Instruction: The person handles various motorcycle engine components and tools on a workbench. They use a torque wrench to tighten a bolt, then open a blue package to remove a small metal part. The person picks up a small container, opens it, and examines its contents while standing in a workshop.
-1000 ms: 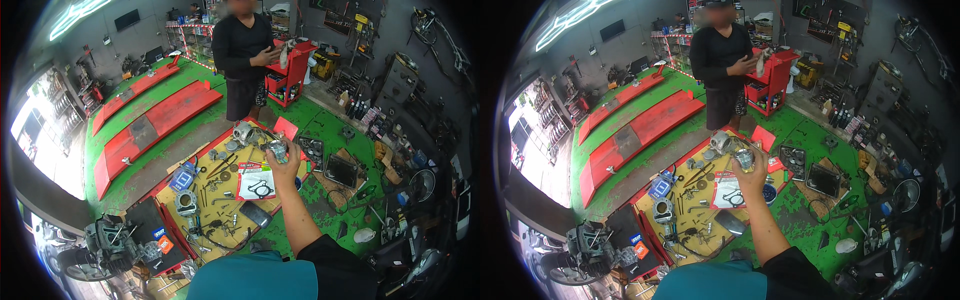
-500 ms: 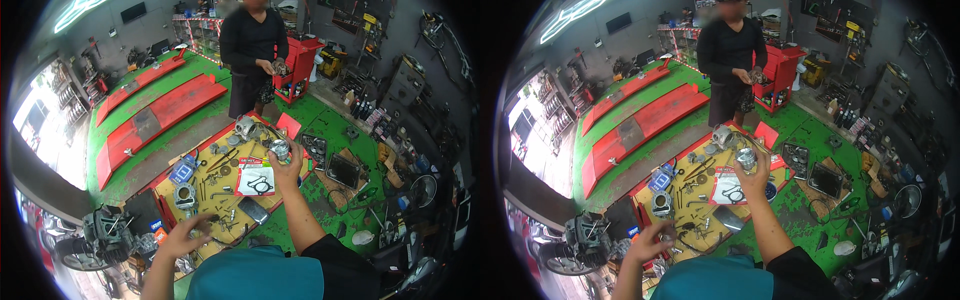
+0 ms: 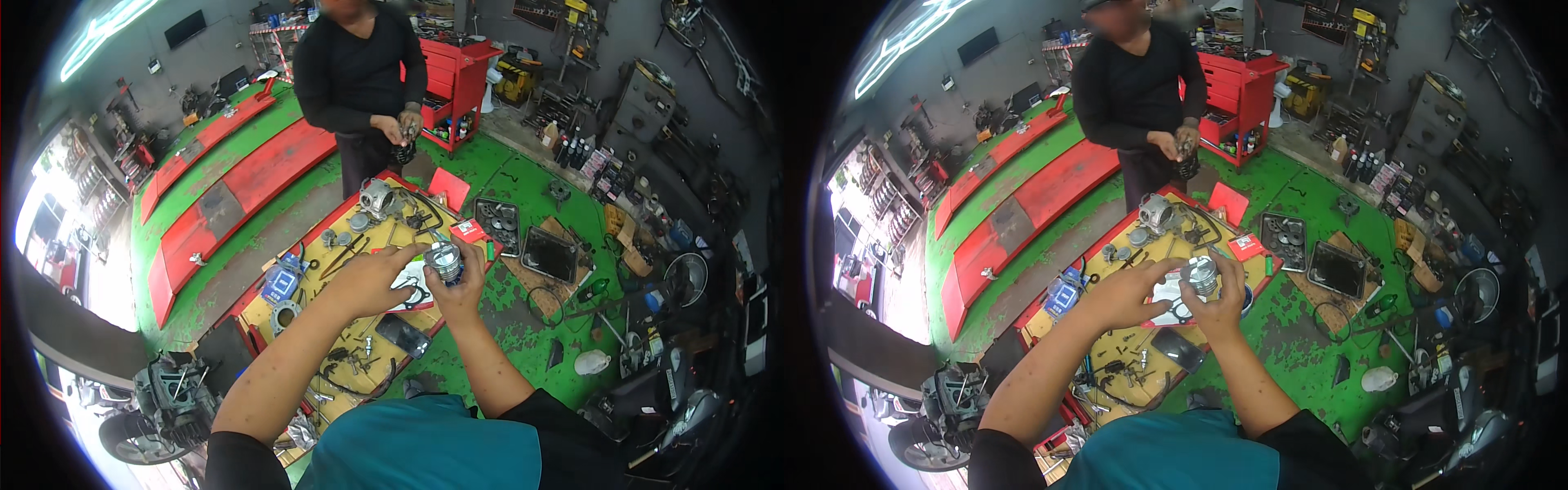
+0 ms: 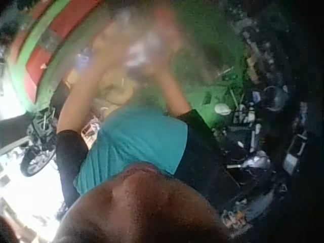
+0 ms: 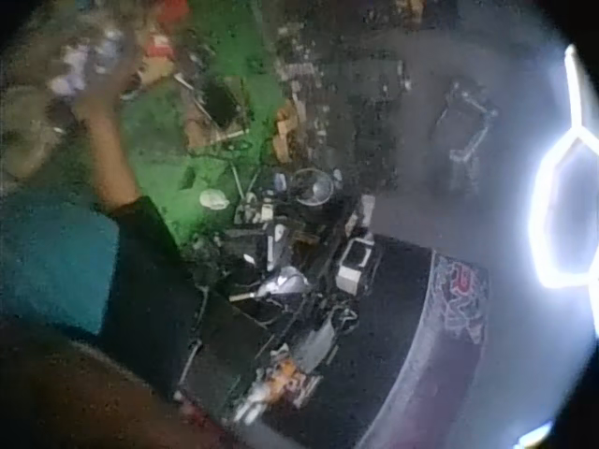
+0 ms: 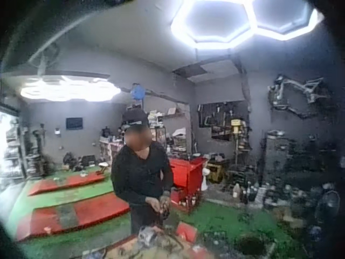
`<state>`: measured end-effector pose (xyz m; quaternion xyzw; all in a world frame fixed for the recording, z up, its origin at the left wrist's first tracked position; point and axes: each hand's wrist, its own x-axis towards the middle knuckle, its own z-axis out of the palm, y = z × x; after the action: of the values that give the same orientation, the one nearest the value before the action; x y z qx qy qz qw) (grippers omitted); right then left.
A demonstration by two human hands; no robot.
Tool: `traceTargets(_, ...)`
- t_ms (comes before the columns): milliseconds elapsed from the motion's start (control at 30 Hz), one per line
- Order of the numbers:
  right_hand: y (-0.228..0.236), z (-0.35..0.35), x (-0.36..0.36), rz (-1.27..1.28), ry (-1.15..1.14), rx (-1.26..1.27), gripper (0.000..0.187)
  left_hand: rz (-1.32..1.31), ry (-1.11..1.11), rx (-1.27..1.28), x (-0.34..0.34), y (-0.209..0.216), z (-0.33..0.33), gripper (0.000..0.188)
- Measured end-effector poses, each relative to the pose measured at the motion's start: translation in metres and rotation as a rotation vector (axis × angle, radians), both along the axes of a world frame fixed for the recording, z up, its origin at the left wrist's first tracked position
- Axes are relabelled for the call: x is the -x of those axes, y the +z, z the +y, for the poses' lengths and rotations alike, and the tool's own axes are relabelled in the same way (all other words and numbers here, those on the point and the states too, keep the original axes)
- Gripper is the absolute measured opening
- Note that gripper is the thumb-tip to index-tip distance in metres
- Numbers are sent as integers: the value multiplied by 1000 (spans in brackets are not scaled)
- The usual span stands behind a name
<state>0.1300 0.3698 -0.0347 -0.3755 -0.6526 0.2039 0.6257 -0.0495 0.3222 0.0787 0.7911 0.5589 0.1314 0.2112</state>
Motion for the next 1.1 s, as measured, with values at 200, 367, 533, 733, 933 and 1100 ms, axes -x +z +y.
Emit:
traceTargets(200, -8, -1, -4, -39, -30, -14, 62, -56, -21, -73, -2, -16, 5, 67)
traceTargets(367, -10, -2, 0, -30, -5, 5, 62, -39, 23, -42, -3, -9, 1, 66)
traceTargets(533, -10, -5, 3, -37, 26, 25, 63, -23, 47, -52, 1, -14, -4, 69)
traceTargets(733, -12, -6, 9, -91, 41, -8, 61, -42, 119, -93, 5, -25, -17, 74)
traceTargets(933, 0, -8, 18, -62, 83, -41, 59, -2, 125, -54, 10, -21, -21, 77)
traceTargets(1100, 12, -15, 32, -53, 173, -25, 58, -89, 183, -40, 22, -19, -35, 76)
